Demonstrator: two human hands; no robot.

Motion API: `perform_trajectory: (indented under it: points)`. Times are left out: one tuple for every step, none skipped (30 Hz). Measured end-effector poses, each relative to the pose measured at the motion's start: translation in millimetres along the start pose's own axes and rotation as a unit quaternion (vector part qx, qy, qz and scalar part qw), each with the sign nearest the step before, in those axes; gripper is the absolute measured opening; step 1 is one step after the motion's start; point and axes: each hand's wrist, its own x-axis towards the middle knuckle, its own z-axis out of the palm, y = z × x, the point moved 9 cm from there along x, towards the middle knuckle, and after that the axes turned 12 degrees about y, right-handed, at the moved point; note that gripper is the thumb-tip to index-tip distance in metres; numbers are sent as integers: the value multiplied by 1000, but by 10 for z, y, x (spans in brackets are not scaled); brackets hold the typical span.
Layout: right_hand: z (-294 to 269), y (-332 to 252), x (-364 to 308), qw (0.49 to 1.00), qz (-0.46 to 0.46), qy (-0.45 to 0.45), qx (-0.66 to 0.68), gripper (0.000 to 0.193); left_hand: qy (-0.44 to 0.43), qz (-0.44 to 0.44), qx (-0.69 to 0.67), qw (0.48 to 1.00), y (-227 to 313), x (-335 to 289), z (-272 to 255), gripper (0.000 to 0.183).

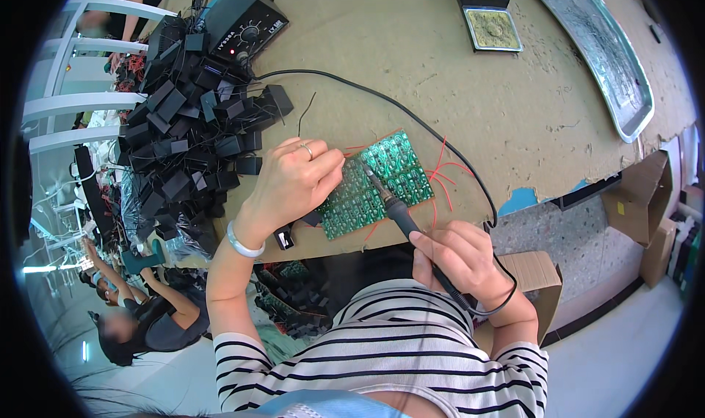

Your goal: Soldering components onto a green circuit board using a soldering iron.

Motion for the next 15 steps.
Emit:
perform_trajectory:
  points:
    - [11,7,-5,1000,0,0,0,25,-1,0,3,1000,6,1,3,10]
    - [27,-43,-16,999,-36,1,-8,29,-2,1,5,1000,11,5,2,11]
    - [38,-95,-31,997,-72,1,-15,33,-1,1,5,1000,15,9,-2,11]
    - [41,-105,-47,997,-78,-3,-14,35,-9,4,8,1000,22,11,9,11]
    - [19,-107,-57,997,-79,-3,-13,35,-16,6,13,1000,24,9,16,11]
    - [-21,-97,-65,998,-70,-1,0,36,-16,7,14,1000,24,11,12,11]
    - [-62,-89,-71,998,-62,0,13,36,-15,9,12,1000,29,13,9,12]
    - [-108,-100,-72,998,-62,0,13,36,-14,11,10,1000,36,7,9,12]
    - [-190,-92,-53,999,-48,16,16,35,-14,11,10,1000,36,2,9,12]
    - [-251,-83,-38,999,-33,33,19,34,-11,12,9,1000,37,-1,4,12]
    - [-269,-94,-30,999,-33,34,17,34,-8,15,7,1000,39,10,4,12]
    - [-296,-79,-22,999,-22,43,2,26,-8,17,7,1000,41,14,8,12]
    - [-318,-60,-17,999,-11,51,-12,18,-11,17,9,1000,37,12,17,13]
    - [-328,-57,-18,998,-14,53,-15,18,-14,16,12,1000,37,8,19,13]
    - [-340,-58,-35,998,-14,55,-15,18,-14,17,12,1000,44,7,14,13]
